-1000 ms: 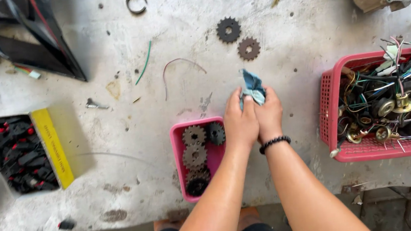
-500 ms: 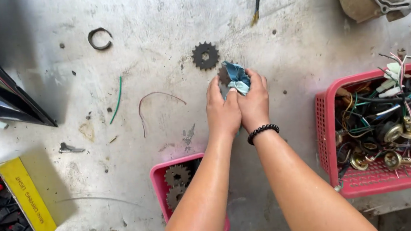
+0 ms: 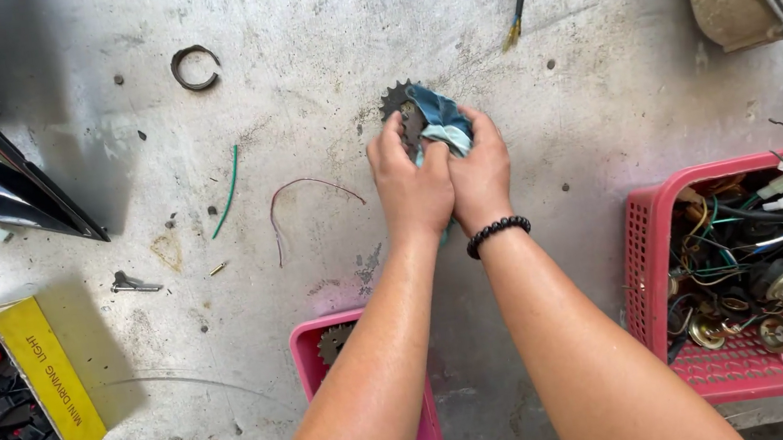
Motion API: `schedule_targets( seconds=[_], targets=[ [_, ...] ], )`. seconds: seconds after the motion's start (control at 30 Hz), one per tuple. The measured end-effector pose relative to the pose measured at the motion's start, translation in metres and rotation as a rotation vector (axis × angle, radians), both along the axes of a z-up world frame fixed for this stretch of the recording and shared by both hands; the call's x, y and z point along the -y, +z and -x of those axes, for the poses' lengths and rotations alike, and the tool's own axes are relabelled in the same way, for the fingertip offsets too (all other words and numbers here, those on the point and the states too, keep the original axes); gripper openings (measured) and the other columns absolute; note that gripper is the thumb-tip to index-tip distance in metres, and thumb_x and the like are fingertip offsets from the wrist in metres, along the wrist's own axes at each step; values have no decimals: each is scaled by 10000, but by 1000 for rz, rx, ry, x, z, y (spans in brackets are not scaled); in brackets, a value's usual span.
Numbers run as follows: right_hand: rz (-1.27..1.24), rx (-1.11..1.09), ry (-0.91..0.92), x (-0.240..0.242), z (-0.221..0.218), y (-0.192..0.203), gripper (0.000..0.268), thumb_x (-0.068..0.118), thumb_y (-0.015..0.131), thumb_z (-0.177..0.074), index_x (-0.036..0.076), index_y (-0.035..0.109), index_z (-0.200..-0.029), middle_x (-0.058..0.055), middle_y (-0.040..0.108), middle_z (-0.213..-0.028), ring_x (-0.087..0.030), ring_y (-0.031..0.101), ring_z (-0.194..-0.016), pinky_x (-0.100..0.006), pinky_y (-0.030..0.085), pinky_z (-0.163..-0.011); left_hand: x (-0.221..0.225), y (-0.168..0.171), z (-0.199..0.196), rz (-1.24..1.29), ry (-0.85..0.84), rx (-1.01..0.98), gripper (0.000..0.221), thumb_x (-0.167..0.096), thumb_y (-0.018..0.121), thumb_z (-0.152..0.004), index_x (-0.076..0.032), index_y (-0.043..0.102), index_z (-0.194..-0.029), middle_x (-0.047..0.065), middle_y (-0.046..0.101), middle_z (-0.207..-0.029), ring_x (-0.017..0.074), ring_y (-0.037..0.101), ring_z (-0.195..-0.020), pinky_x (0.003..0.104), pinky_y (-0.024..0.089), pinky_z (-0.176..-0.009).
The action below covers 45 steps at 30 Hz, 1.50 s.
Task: The person is cleaning small mechanical gears using a cloth at a workbench.
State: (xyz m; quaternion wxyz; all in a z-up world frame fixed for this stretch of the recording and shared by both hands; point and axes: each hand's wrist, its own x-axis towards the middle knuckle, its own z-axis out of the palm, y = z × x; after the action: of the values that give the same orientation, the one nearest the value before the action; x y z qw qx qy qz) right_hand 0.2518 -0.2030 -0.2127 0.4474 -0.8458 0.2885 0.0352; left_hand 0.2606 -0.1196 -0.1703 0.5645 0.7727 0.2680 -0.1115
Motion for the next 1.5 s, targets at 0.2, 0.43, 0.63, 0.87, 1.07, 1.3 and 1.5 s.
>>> schedule_targets(
  seconds=[0.2, 0.43, 0.63, 0.87, 1.07, 1.3, 1.5],
  targets=[
    [-115, -30, 73, -11, -30, 4, 785, 225, 894, -793, 127, 543, -1489, -224, 623, -1366, -387, 562, -1334, -451, 475, -1131, -22, 0, -28, -75, -75, -50, 811, -254, 626, -751, -98, 435, -1523, 186, 386, -1466, 454, 456, -1353, 515, 415, -1150],
    [-17, -63, 93, -15, -20, 8, 390, 289, 788, -848, 224, 755, -1231, -69, 769, -1112, -251, 710, -1118, -360, 578, -962, -25, 4, -18, -39, -130, -124, 810, -363, 606, -788, -87, 436, -1530, 209, 408, -1491, 457, 407, -1409, 537, 352, -1183],
    [97, -248, 162, -7, 63, 45, 449, 263, 702, -860, 209, 686, -1306, -126, 666, -1133, -370, 641, -1158, -463, 521, -1023, -15, 47, 51, 73, -164, -359, 739, -293, 517, -802, -15, 475, -1485, 208, 384, -1475, 488, 420, -1378, 546, 364, -1161],
    [35, -364, 108, -3, 189, 70, 522, 175, 739, -823, 207, 632, -1333, -74, 497, -1207, -364, 593, -1211, -465, 498, -1061, 2, 75, 154, 35, -196, -641, 692, -303, 541, -809, -72, 475, -1458, 138, 383, -1475, 423, 487, -1347, 499, 412, -1147],
    [-27, -400, -120, -6, 221, 94, 306, 224, 603, -932, 228, 682, -1228, -78, 548, -1171, -311, 591, -1200, -432, 464, -1077, 0, 77, 188, -6, -353, -657, 700, -383, 544, -782, -60, 524, -1403, 161, 483, -1401, 410, 524, -1323, 479, 435, -1121],
    [61, -519, 9, -31, 257, 212, 200, 380, 654, -928, 376, 717, -1118, 74, 764, -1109, -228, 679, -1144, -418, 547, -988, -36, 195, 221, 197, -191, -525, 789, -480, 593, -846, -43, 429, -1482, 233, 408, -1505, 434, 378, -1440, 490, 317, -1212],
    [-313, -356, 120, -84, 291, 402, 345, 152, 851, -716, 159, 820, -1060, -79, 811, -1064, -207, 708, -1164, -395, 545, -945, -112, 288, 274, 507, -79, -430, 439, -554, 617, -921, -219, 722, -1186, 121, 757, -1050, 271, 683, -1158, 371, 498, -1031]
  ],
)
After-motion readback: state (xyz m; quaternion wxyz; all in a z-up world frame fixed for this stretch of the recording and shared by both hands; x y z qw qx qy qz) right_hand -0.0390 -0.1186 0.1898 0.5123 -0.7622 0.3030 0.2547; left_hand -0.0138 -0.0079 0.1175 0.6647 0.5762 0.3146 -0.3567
